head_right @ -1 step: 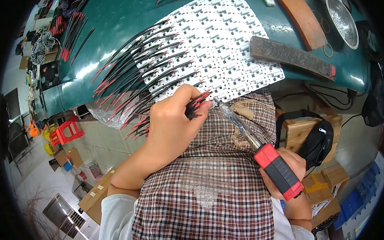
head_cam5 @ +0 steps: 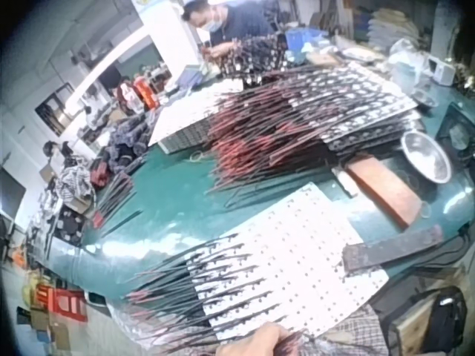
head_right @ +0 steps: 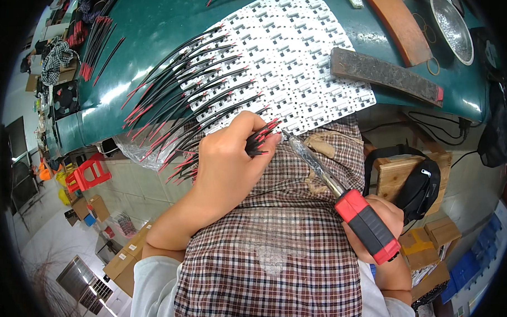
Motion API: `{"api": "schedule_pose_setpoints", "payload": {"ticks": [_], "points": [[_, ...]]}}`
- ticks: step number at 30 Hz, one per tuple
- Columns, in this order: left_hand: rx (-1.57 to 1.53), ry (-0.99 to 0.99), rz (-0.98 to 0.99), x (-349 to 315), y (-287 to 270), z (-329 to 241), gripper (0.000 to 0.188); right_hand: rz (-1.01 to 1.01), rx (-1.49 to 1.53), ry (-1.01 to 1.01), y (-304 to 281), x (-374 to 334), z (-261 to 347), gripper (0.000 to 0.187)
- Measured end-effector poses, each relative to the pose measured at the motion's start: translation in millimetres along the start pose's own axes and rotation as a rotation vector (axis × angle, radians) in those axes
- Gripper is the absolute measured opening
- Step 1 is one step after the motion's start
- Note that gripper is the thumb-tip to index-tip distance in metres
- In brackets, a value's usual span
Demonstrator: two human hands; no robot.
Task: The person solders multiple black wires onto an array of small LED boards using a soldering iron.
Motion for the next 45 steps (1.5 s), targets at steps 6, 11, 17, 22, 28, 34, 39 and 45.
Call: {"api": "schedule_pose_setpoints", "payload": {"ticks": [6, 11, 17, 22, 28, 34, 39, 45], "points": [[0.021, -0.001, 0.001, 0.2, 0.5, -0.2, 0.021, -0.009, 0.067, 0.017, 0.7, 2.8, -2.0, 0.028], [0.018, -0.007, 0.025, 2.9, 1.0, -0.2, 0.02, -0.009, 0.093, 0.017, 3.3, 5.0, -4.7, 0.026], [0.029, 0.006, 0.014, 3.0, 1.1, -2.7, 0.02, 0.002, 0.133, 0.017, 4.2, 2.9, -7.8, 0.027], [0.03, 0.026, 0.012, 4.0, -0.1, -3.8, 0.021, -0.035, 0.025, -0.002, 0.4, 0.1, -3.3, 0.027], [0.03, -0.006, 0.067, 8.0, 1.0, 0.5, 0.021, -0.044, 0.03, 0.001, 1.4, 0.0, -3.7, 0.026], [0.026, -0.009, 0.073, 8.7, 0.5, -0.1, 0.021, 0.014, 0.124, 0.116, 4.9, -2.6, -10.7, 0.021], [0.025, -0.008, 0.092, 9.3, 1.8, -0.5, 0.021, 0.015, 0.129, 0.101, 3.6, -2.5, -10.8, 0.022], [0.036, -0.041, 0.139, 11.1, 2.4, 3.9, 0.022, -0.094, 0.041, -0.024, -8.4, 0.7, 0.0, 0.023]]}}
Point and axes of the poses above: each hand's wrist, its own x-axis towards the middle knuckle, its own y-axis out of the palm, z = x × y, the point moved 9 cm from there along x, towards the middle knuckle, and after that the axes turned 1 degree about z, right-handed, at the moved point
